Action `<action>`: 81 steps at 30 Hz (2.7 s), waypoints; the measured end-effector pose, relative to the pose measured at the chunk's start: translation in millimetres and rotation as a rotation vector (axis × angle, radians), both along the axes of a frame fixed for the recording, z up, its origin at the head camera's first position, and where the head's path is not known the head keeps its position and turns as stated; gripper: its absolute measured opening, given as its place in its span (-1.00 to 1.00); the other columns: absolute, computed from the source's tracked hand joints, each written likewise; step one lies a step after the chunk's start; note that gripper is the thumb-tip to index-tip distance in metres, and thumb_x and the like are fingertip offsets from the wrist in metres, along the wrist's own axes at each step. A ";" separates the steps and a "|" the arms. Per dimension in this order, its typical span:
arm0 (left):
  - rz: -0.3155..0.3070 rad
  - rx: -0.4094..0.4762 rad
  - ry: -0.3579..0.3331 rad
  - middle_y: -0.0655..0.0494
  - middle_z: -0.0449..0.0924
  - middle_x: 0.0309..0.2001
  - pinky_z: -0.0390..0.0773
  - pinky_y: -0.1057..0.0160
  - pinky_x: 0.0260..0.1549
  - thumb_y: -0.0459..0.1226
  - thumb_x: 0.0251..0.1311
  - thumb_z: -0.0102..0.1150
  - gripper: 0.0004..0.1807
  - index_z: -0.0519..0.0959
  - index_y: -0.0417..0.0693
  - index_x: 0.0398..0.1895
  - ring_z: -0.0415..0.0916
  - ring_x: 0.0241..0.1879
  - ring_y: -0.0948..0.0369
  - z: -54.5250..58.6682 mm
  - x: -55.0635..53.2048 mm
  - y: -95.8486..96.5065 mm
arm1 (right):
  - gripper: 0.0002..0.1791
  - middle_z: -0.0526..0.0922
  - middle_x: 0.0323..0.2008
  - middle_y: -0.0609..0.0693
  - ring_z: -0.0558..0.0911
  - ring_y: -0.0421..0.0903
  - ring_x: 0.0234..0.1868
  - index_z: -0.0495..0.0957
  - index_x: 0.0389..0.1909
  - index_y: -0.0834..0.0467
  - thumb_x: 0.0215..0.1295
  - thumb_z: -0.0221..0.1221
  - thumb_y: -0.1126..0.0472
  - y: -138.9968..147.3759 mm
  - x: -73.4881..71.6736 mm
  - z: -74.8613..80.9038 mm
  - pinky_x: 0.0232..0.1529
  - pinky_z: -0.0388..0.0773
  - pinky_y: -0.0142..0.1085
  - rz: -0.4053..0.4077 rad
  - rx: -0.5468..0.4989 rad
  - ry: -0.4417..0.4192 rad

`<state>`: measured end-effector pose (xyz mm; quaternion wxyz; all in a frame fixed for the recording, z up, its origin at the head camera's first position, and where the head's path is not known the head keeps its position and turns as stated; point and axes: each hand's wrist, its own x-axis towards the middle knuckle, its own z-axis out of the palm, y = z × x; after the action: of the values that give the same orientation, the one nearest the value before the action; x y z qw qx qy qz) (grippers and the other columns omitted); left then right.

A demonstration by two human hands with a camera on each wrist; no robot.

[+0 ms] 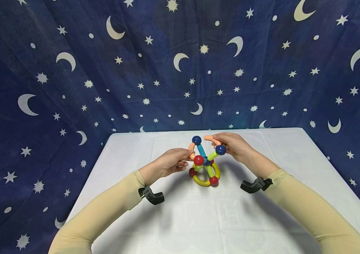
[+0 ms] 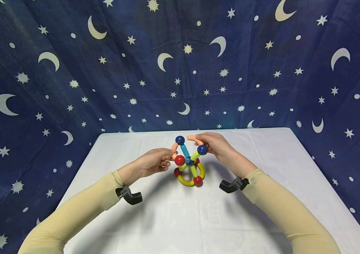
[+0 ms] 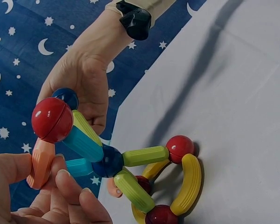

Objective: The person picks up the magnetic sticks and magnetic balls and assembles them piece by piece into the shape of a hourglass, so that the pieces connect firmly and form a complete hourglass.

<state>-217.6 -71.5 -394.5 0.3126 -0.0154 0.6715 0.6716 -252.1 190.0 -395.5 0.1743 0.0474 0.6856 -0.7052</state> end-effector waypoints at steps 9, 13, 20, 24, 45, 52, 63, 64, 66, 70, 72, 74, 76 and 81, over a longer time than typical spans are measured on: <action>0.007 0.000 -0.004 0.14 0.62 -0.28 0.54 0.33 -0.33 -0.17 0.43 0.20 -0.69 0.57 -0.19 0.07 0.48 -0.44 0.28 0.5 -0.2 0.3 | -0.45 0.70 -0.33 -0.04 0.66 -0.19 -0.39 0.50 0.27 0.34 0.43 0.26 0.06 -4.7 -1.6 1.3 -0.32 0.62 -0.40 -0.015 0.022 -0.001; 0.007 -0.002 0.003 0.15 0.62 -0.27 0.53 0.33 -0.32 -0.16 0.43 0.20 -0.70 0.58 -0.18 0.05 0.47 -0.43 0.28 0.2 -0.9 0.6 | -0.45 0.68 -0.31 -0.03 0.64 -0.19 -0.40 0.51 0.27 0.33 0.44 0.24 0.04 -6.3 -1.8 2.1 -0.33 0.60 -0.40 -0.011 0.040 0.002; 0.020 -0.012 -0.003 0.15 0.63 -0.28 0.53 0.33 -0.33 -0.16 0.42 0.21 -0.73 0.59 -0.16 0.02 0.47 -0.44 0.28 0.4 -1.8 1.3 | -0.43 0.68 -0.27 0.00 0.64 -0.19 -0.39 0.51 0.27 0.32 0.43 0.26 0.02 -7.5 -2.1 2.2 -0.30 0.60 -0.40 -0.010 0.055 -0.004; 0.028 -0.007 -0.007 0.15 0.62 -0.31 0.53 0.34 -0.34 -0.16 0.40 0.22 -0.73 0.60 -0.16 -0.01 0.46 -0.45 0.27 0.5 -2.8 2.5 | -0.45 0.68 -0.30 -0.02 0.63 -0.20 -0.42 0.53 0.25 0.29 0.42 0.26 0.00 -7.0 -1.8 2.3 -0.33 0.59 -0.39 -0.014 0.059 -0.020; 0.064 0.002 -0.008 0.16 0.61 -0.33 0.55 0.34 -0.34 -0.14 0.42 0.21 -0.70 0.59 -0.19 0.01 0.45 -0.46 0.27 1.1 -3.6 6.1 | -0.40 0.71 -0.37 -0.08 0.67 -0.24 -0.42 0.47 0.30 0.35 0.44 0.25 0.01 -3.3 0.5 2.2 -0.32 0.61 -0.40 -0.023 0.039 -0.035; 0.054 -0.008 -0.006 0.16 0.61 -0.32 0.56 0.32 -0.31 -0.14 0.42 0.20 -0.69 0.59 -0.20 0.02 0.45 -0.43 0.26 0.8 -4.1 6.4 | -0.40 0.70 -0.38 -0.08 0.66 -0.23 -0.43 0.46 0.30 0.35 0.44 0.25 0.02 -2.7 1.3 1.6 -0.34 0.61 -0.40 -0.025 0.033 -0.033; 0.045 -0.025 -0.006 0.15 0.62 -0.29 0.55 0.33 -0.33 -0.11 0.41 0.20 -0.70 0.60 -0.13 0.00 0.50 -0.43 0.26 1.4 -4.7 5.8 | -0.38 0.71 -0.35 -0.07 0.67 -0.23 -0.40 0.46 0.32 0.34 0.43 0.27 0.00 -2.9 0.0 -0.3 -0.30 0.62 -0.39 -0.034 0.032 -0.049; 0.044 -0.028 -0.008 0.15 0.62 -0.29 0.55 0.33 -0.34 -0.10 0.40 0.21 -0.70 0.60 -0.12 -0.01 0.50 -0.43 0.26 1.6 -4.8 5.7 | -0.37 0.71 -0.34 -0.06 0.67 -0.22 -0.40 0.46 0.32 0.34 0.42 0.28 0.00 -3.0 -0.2 -0.4 -0.30 0.62 -0.39 -0.034 0.031 -0.050; 0.041 -0.034 -0.010 0.14 0.62 -0.28 0.56 0.34 -0.35 -0.06 0.39 0.21 -0.68 0.60 -0.10 -0.02 0.51 -0.43 0.27 1.8 -5.6 5.6 | -0.37 0.72 -0.33 -0.06 0.68 -0.22 -0.39 0.47 0.32 0.33 0.42 0.28 -0.01 -3.0 -0.4 -0.4 -0.29 0.62 -0.39 -0.036 0.032 -0.051; 0.039 -0.047 -0.016 0.13 0.61 -0.27 0.57 0.35 -0.36 0.00 0.38 0.21 -0.62 0.59 -0.08 0.03 0.52 -0.43 0.26 2.5 -7.9 5.1 | -0.38 0.72 -0.32 -0.06 0.67 -0.22 -0.39 0.48 0.31 0.31 0.42 0.28 -0.02 -3.6 -0.3 0.0 -0.30 0.61 -0.39 -0.037 0.035 -0.053; 0.035 -0.062 -0.007 0.14 0.60 -0.28 0.58 0.34 -0.34 0.03 0.40 0.18 -0.58 0.59 -0.09 0.07 0.52 -0.41 0.25 3.1 -11.0 5.2 | -0.40 0.72 -0.33 -0.07 0.66 -0.22 -0.41 0.49 0.30 0.31 0.42 0.27 -0.02 -3.8 0.0 0.3 -0.32 0.59 -0.40 -0.033 0.039 -0.052; 0.028 -0.081 0.011 0.15 0.60 -0.29 0.58 0.32 -0.32 0.05 0.41 0.16 -0.56 0.60 -0.09 0.08 0.53 -0.39 0.24 3.9 -15.9 5.1 | -0.41 0.71 -0.33 -0.06 0.65 -0.22 -0.41 0.50 0.28 0.30 0.43 0.27 -0.02 -4.3 0.2 0.8 -0.33 0.58 -0.39 -0.034 0.040 -0.054; 0.015 -0.114 0.032 0.15 0.61 -0.27 0.57 0.29 -0.27 0.07 0.42 0.14 -0.55 0.60 -0.08 0.08 0.54 -0.36 0.23 5.8 -22.5 5.1 | -0.41 0.71 -0.33 -0.06 0.66 -0.21 -0.40 0.50 0.28 0.31 0.43 0.27 -0.03 -4.5 0.5 1.1 -0.32 0.58 -0.39 -0.033 0.041 -0.051; -0.038 -0.207 0.073 0.10 0.64 -0.19 0.55 0.22 -0.18 0.10 0.42 0.12 -0.49 0.59 -0.08 0.16 0.57 -0.28 0.19 13.4 -41.1 6.1 | -0.41 0.72 -0.32 -0.06 0.67 -0.19 -0.36 0.50 0.28 0.31 0.44 0.26 -0.03 -3.7 1.2 1.2 -0.28 0.59 -0.38 -0.034 0.037 -0.044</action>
<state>-258.7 -65.4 -381.2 0.2974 -0.0104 0.7484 0.5927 -250.9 186.4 -394.3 0.1763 0.0775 0.6937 -0.6941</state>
